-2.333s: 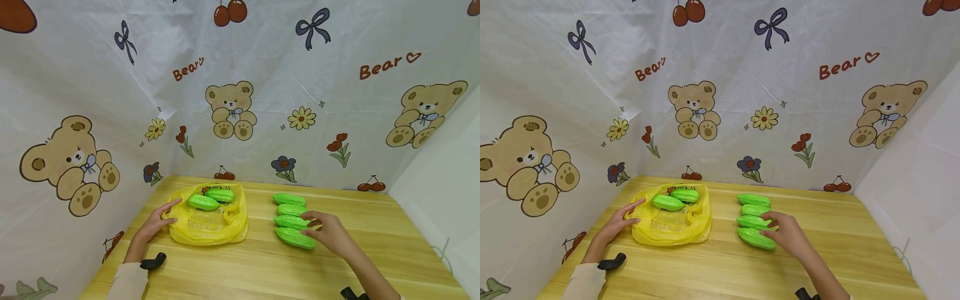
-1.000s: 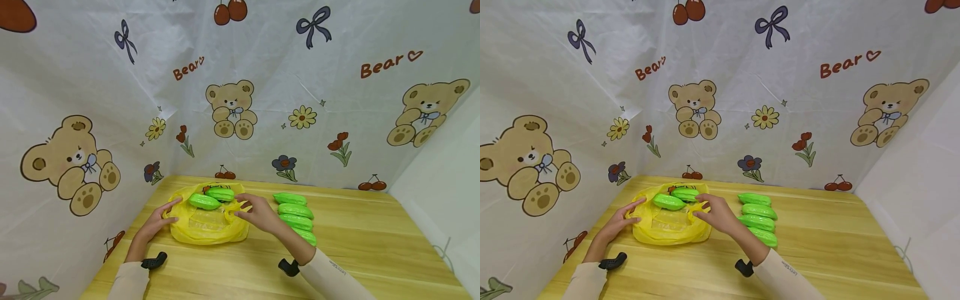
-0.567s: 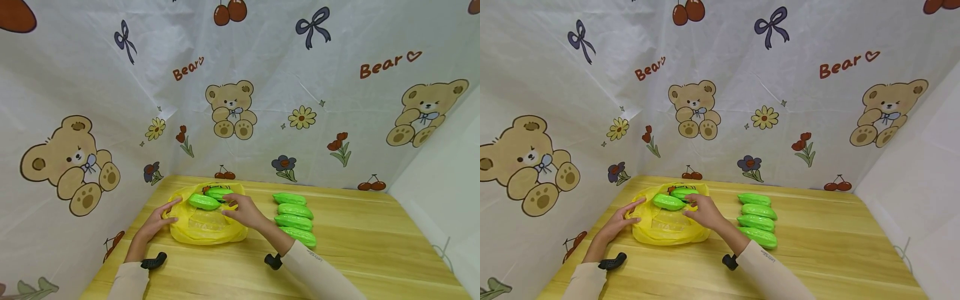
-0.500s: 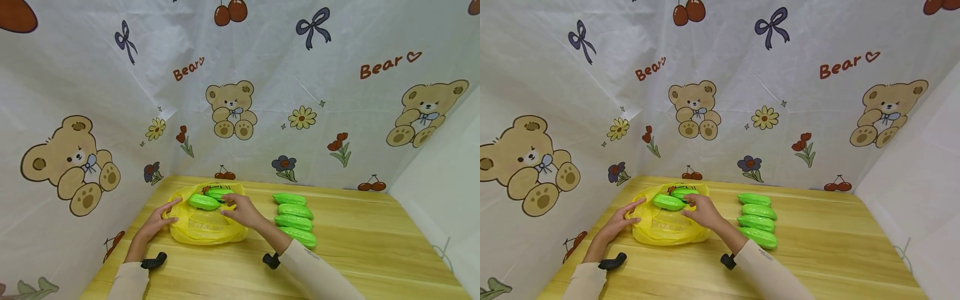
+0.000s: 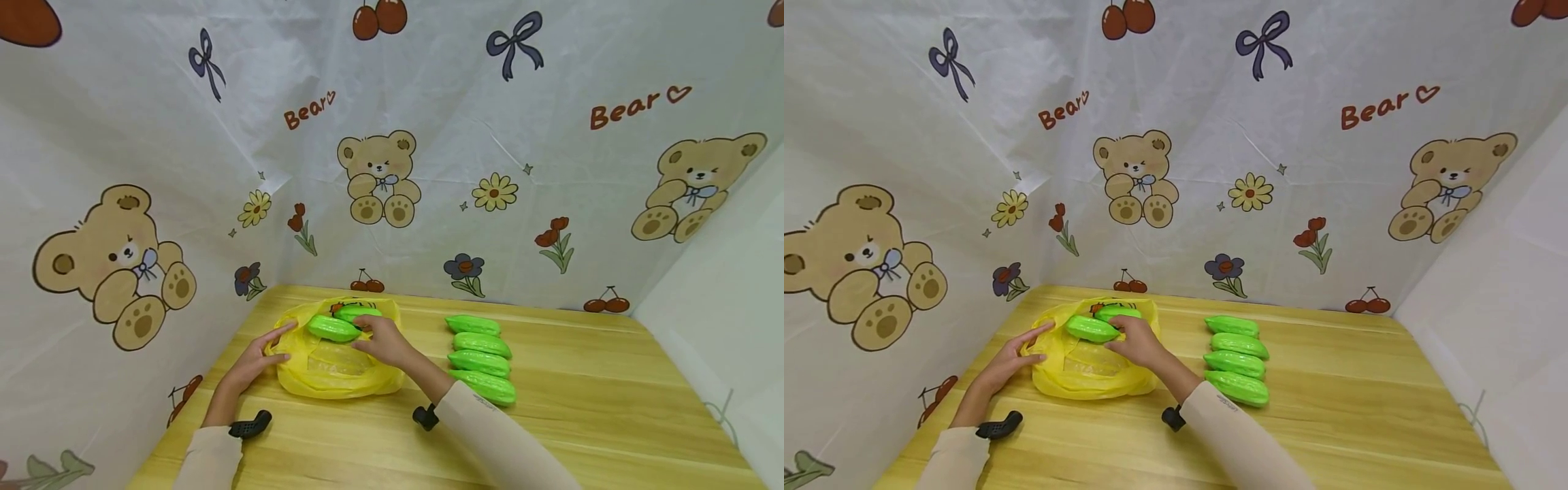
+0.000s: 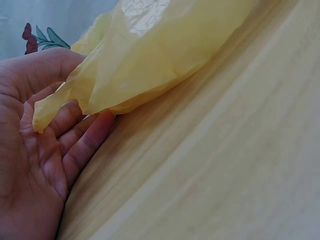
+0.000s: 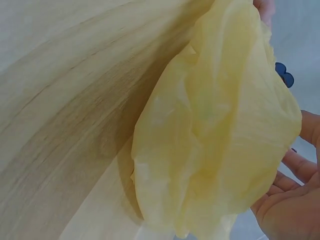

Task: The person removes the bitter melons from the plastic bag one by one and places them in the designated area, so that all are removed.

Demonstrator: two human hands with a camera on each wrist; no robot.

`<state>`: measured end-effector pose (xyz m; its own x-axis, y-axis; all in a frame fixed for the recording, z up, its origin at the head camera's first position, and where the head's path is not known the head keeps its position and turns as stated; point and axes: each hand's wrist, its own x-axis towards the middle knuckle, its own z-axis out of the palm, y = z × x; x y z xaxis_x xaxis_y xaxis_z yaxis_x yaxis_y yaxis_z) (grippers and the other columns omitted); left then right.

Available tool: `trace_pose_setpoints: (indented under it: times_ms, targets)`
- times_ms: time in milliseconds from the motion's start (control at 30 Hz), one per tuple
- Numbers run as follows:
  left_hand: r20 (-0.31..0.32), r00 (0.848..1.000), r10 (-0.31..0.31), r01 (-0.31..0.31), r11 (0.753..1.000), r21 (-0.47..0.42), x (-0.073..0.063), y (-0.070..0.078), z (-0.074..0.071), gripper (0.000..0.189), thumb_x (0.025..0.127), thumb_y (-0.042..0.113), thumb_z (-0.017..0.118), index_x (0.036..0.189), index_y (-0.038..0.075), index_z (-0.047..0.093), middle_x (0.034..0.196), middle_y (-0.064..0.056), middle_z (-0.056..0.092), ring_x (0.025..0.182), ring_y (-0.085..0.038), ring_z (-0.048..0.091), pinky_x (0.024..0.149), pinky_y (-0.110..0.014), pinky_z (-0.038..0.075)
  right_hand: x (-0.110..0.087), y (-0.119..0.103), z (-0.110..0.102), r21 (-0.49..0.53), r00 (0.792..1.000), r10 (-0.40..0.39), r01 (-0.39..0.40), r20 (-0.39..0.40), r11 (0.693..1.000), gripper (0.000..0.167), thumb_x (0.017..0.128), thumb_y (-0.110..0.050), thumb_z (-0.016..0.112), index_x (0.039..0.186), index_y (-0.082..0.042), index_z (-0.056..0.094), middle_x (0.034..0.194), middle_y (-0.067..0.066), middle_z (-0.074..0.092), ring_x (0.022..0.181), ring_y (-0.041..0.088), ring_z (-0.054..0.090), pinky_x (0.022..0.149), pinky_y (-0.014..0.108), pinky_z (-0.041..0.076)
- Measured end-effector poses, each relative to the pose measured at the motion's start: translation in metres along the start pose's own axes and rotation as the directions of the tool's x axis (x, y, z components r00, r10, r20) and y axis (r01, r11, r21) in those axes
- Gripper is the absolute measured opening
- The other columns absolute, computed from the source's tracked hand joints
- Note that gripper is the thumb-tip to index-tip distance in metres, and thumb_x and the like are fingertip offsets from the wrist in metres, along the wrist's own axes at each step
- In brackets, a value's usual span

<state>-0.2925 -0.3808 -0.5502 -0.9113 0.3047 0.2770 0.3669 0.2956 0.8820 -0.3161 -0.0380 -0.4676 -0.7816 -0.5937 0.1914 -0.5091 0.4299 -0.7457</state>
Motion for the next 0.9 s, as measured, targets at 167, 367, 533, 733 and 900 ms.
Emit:
trace_pose_setpoints:
  times_ms: [167, 367, 533, 733, 900]
  targets:
    - [-0.003, 1.000, 0.009, -0.009, 1.000, 0.001, 0.000, -0.001, 0.000, 0.063, 0.096, 0.006, 0.068, 0.154, 0.003, 0.043, 0.160, -0.021, 0.035, 0.151, -0.043, 0.015, 0.104, -0.006, 0.021, 0.008, 0.003, 0.004, 0.016, 1.000, 0.030, -0.030, -0.006, 0.999, 0.050, 0.094, -0.013, 0.074, 0.139, 0.002, 0.058, 0.139, 0.018, 0.060, 0.123, 0.039, 0.059, 0.095, 0.045, 0.053]
    - [-0.003, 1.000, 0.007, -0.007, 1.000, -0.006, -0.002, -0.004, 0.001, 0.064, 0.096, 0.004, 0.067, 0.154, 0.002, 0.042, 0.160, -0.021, 0.034, 0.151, -0.043, 0.014, 0.105, -0.006, 0.021, 0.014, 0.011, 0.011, 0.071, 0.998, 0.057, -0.057, -0.001, 0.996, 0.051, 0.093, -0.015, 0.075, 0.138, 0.003, 0.059, 0.139, 0.020, 0.060, 0.126, 0.039, 0.057, 0.098, 0.047, 0.051]
    - [-0.009, 1.000, 0.003, -0.003, 1.000, -0.008, -0.002, -0.003, 0.001, 0.064, 0.095, 0.005, 0.068, 0.154, 0.003, 0.043, 0.160, -0.021, 0.035, 0.151, -0.042, 0.015, 0.105, -0.006, 0.021, 0.018, 0.014, 0.014, 0.056, 0.998, 0.066, -0.066, 0.000, 0.996, 0.052, 0.094, -0.017, 0.075, 0.139, 0.002, 0.058, 0.140, 0.017, 0.060, 0.129, 0.036, 0.056, 0.102, 0.046, 0.049]
    - [-0.010, 1.000, 0.010, -0.010, 1.000, -0.010, 0.000, -0.002, 0.001, 0.063, 0.095, 0.005, 0.068, 0.153, 0.003, 0.043, 0.160, -0.021, 0.035, 0.151, -0.039, 0.017, 0.106, -0.006, 0.021, 0.024, 0.019, 0.018, 0.011, 0.997, 0.073, -0.073, -0.001, 0.997, 0.052, 0.093, -0.017, 0.075, 0.139, -0.001, 0.059, 0.140, 0.015, 0.060, 0.129, 0.034, 0.056, 0.103, 0.044, 0.048]
    - [0.000, 1.000, 0.017, -0.017, 1.000, -0.008, 0.000, -0.002, 0.001, 0.063, 0.096, 0.003, 0.067, 0.153, 0.002, 0.042, 0.160, -0.022, 0.035, 0.151, -0.040, 0.016, 0.106, -0.006, 0.021, 0.027, 0.020, 0.021, -0.004, 0.996, 0.093, -0.093, 0.005, 0.996, 0.051, 0.093, -0.016, 0.076, 0.139, -0.002, 0.059, 0.140, 0.014, 0.061, 0.129, 0.032, 0.057, 0.104, 0.041, 0.048]
